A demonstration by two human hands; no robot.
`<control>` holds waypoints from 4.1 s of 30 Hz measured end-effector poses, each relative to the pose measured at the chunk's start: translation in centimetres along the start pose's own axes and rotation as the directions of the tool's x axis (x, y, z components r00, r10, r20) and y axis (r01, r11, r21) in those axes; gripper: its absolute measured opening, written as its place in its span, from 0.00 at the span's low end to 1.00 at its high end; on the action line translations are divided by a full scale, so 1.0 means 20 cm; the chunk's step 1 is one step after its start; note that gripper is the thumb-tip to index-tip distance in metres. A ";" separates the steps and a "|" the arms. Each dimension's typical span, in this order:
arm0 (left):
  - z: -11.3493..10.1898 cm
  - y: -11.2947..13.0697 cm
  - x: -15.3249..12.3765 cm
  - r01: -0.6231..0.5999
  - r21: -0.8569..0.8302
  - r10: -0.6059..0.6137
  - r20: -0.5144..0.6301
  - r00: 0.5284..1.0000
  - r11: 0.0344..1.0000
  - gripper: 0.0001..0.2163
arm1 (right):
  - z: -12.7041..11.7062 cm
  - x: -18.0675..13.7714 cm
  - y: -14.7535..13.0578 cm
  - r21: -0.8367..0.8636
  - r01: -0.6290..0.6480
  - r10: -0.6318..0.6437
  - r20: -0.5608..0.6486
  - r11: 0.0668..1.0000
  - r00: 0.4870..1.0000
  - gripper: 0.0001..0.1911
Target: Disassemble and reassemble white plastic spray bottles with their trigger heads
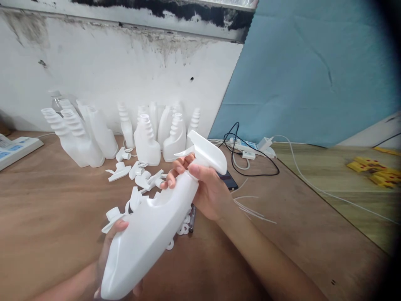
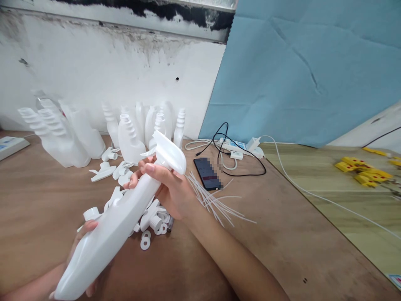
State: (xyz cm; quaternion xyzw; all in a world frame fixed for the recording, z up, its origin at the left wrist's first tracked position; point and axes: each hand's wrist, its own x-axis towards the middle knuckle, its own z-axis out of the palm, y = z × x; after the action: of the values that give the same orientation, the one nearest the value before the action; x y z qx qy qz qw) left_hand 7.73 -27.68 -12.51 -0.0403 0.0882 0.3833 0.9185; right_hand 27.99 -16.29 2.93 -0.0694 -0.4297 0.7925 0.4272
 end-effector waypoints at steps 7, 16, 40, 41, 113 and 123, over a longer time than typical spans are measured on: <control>0.08 0.02 0.00 0.023 0.090 -0.029 0.075 0.997 0.996 0.20 | 0.01 -0.01 -0.01 0.017 -0.017 0.016 0.045 1.000 0.999 0.15; -0.03 0.02 -0.02 -0.023 0.091 0.026 -0.036 0.999 0.996 0.23 | 0.02 -0.02 0.05 0.006 0.045 -0.045 0.056 0.999 0.997 0.08; 0.95 0.08 0.18 -0.417 0.903 0.554 0.398 0.731 -0.099 0.23 | 0.06 -0.06 0.00 0.070 -0.160 0.148 0.153 0.985 0.977 0.12; 0.98 0.09 0.21 -0.390 0.914 0.545 0.385 0.745 -0.112 0.20 | 0.05 -0.06 0.02 0.070 -0.182 0.167 0.181 0.981 0.969 0.12; 0.95 0.12 0.30 -0.419 0.897 0.660 0.400 0.636 -0.140 0.11 | 0.03 -0.06 0.05 -0.083 -0.125 0.131 0.067 0.989 0.989 0.13; 0.91 0.16 0.32 -0.362 0.924 0.418 0.282 0.863 0.124 0.22 | 0.02 -0.10 0.00 0.122 -0.327 0.304 0.172 0.937 0.937 0.20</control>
State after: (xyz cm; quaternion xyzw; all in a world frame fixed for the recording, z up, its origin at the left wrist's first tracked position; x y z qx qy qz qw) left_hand 12.24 -18.36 4.10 0.5426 0.3309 0.4718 0.6111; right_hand 29.04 -18.04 2.66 -0.0457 -0.3836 0.8836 0.2646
